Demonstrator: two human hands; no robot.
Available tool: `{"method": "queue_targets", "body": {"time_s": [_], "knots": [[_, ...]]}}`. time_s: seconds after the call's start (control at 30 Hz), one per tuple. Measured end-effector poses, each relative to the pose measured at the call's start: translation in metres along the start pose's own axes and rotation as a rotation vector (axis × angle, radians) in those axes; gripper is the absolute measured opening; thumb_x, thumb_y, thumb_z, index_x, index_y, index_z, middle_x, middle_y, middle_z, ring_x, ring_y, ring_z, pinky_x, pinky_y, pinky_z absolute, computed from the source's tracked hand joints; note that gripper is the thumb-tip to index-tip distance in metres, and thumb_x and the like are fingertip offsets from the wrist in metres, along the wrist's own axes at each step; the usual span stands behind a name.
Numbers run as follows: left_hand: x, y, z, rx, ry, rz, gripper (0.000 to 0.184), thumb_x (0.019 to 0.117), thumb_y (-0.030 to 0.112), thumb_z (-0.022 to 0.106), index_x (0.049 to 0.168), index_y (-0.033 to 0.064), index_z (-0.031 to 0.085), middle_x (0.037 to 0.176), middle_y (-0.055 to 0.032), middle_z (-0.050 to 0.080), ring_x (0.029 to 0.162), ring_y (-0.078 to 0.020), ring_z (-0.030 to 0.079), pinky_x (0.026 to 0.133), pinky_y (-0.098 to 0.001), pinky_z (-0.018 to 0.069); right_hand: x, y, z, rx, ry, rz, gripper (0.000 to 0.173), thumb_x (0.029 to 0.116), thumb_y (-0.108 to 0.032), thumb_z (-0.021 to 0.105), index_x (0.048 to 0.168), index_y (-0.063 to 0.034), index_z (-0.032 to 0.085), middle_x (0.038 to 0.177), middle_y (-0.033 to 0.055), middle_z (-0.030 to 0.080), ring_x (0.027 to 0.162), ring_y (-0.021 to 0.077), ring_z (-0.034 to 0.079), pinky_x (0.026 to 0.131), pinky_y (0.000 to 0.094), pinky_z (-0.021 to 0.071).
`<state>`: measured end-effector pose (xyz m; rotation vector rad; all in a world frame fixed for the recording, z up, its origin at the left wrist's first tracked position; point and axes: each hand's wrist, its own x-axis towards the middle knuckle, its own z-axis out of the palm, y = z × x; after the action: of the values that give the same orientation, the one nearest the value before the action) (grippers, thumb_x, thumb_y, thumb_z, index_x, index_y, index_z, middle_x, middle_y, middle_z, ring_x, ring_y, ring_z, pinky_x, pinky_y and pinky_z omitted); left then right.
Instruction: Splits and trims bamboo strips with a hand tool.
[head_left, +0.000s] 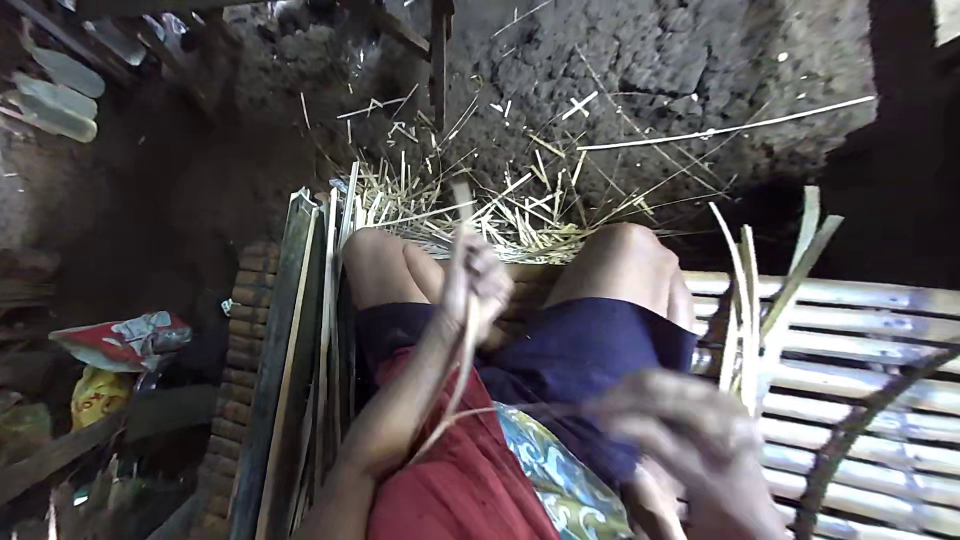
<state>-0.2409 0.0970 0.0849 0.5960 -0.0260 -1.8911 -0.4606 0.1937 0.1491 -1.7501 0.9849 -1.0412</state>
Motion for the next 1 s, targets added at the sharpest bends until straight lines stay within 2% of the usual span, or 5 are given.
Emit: {"method": "queue_targets", "body": {"time_s": [0.13,0.5,0.7,0.87,1.0], "knots": [[-0.044,-0.027,0.025,0.209,-0.144,-0.406,0.048,0.1115,0.038,0.030,0.072,0.0205,0.052,0.051,0.0104,0.047,0.040,0.0016,0.044,0.041,-0.0132,0.0387,0.038,0.030,-0.013,0.052,0.308,0.144,0.003,0.0951,-0.038,0.069,0.098,-0.0381,0.071,0.085,-0.0227,0.070,0.064,-0.0068,0.062,0.056,0.0133,0.0535],[0.011,0.077,-0.022,0.280,0.480,0.416,0.049,0.1131,0.036,0.017,0.073,0.0216,0.040,0.044,0.0120,0.032,0.034,-0.0001,0.030,0.037,-0.0153,0.0307,-0.007,-0.029,0.010,0.263,-0.458,0.016,0.039,0.1037,-0.037,0.058,0.091,-0.0054,0.078,0.077,0.0067,0.071,0.072,0.0086,0.064,0.068,0.0211,0.0495],[-0.073,-0.005,0.005,0.697,-0.280,-0.295,0.004,0.0981,0.006,0.052,0.100,0.0087,0.052,0.073,0.0080,0.055,0.059,-0.0005,0.055,0.057,-0.0180,0.0510,0.031,0.020,-0.012,0.114,0.052,0.495,0.012,0.0920,-0.036,0.069,0.082,-0.0294,0.070,0.068,-0.0196,0.066,0.056,-0.0068,0.059,0.053,0.0125,0.0513],[-0.083,0.022,-0.008,0.727,-0.039,-0.155,0.016,0.0939,0.001,0.056,0.097,0.0161,0.052,0.062,0.0135,0.050,0.049,0.0055,0.044,0.047,-0.0119,0.0388,0.060,0.045,-0.053,0.298,-0.253,0.684,0.017,0.0983,-0.014,0.057,0.088,-0.0148,0.070,0.064,-0.0079,0.066,0.049,0.0002,0.058,0.048,0.0153,0.0512],[-0.090,0.061,-0.024,0.735,0.136,-0.016,0.021,0.0940,-0.002,0.049,0.095,0.0189,0.050,0.058,0.0131,0.047,0.044,0.0063,0.039,0.042,-0.0096,0.0339,0.066,0.071,-0.092,0.428,0.049,0.826,0.029,0.1095,-0.019,0.037,0.106,-0.0113,0.065,0.065,-0.0069,0.061,0.045,-0.0007,0.052,0.043,0.0151,0.0490]]}}
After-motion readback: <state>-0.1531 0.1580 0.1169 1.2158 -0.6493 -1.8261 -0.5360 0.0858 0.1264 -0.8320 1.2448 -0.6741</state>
